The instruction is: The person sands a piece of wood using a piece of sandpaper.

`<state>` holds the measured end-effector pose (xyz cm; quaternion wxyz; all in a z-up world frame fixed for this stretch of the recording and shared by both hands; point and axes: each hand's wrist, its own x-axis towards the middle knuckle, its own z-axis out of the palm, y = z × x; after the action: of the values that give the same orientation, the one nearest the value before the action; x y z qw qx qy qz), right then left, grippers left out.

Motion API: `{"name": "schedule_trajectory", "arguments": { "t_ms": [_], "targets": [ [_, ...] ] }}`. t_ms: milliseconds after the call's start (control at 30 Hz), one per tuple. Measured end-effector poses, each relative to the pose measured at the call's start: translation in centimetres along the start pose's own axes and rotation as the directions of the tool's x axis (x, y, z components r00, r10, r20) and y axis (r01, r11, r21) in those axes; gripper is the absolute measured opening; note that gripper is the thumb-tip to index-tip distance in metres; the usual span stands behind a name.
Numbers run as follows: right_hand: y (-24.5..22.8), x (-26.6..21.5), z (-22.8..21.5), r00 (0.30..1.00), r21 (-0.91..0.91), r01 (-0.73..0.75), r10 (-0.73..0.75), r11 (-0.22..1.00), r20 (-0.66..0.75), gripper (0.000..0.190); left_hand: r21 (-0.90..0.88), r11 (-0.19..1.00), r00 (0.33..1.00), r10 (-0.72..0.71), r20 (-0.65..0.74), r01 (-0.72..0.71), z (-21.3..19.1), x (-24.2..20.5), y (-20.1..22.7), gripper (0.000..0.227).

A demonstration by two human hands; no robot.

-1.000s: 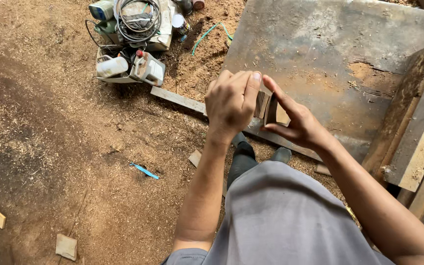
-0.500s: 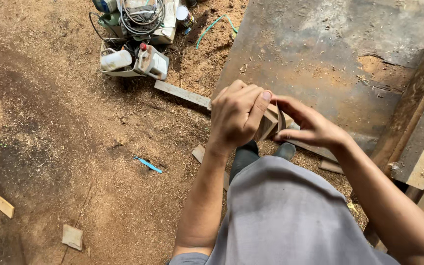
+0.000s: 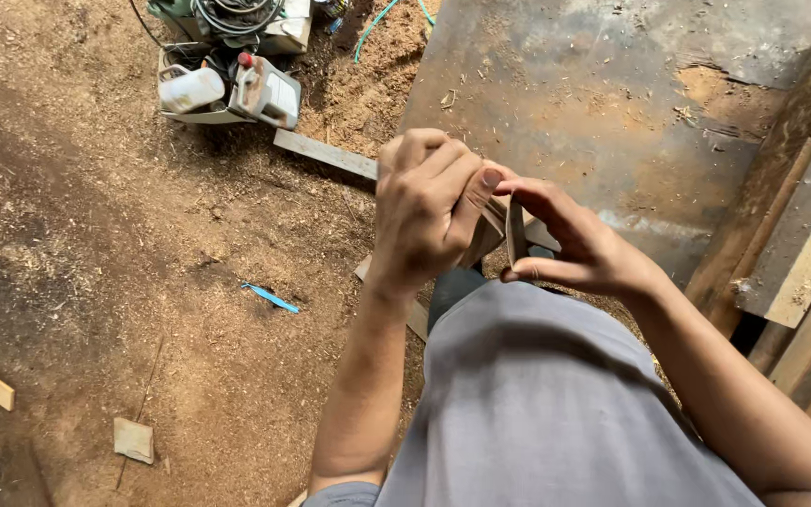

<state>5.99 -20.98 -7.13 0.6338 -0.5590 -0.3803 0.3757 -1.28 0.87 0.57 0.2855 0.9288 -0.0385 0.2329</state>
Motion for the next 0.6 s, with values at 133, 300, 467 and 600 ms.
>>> {"name": "schedule_trajectory", "arguments": {
  "t_ms": [133,300,467,600],
  "targets": [
    [-0.1,1.3,-0.9,0.99,-0.418,0.087,-0.127,0.904,-0.067,0.087,0.041,0.994,0.994,-0.102,-0.049,0.104,0.7,-0.1,1.6,0.031],
    [-0.7,-1.2,-0.8,0.995,-0.246,0.032,-0.054,0.969,-0.083,0.087,-0.066,0.971,0.973,-0.229,0.044,0.231,1.4,0.4,1.9,0.03],
    [1.4,-1.1,-2.0,0.987,0.017,-0.042,0.044,0.999,-0.152,0.087,-0.079,0.982,0.985,-0.171,0.003,0.171,2.7,1.8,2.7,0.03],
    [1.1,-3.5,-2.5,0.986,0.058,-0.014,0.024,0.998,-0.163,0.089,-0.118,0.979,0.986,-0.165,0.023,0.167,3.8,2.5,2.9,0.032]
  ]
}}
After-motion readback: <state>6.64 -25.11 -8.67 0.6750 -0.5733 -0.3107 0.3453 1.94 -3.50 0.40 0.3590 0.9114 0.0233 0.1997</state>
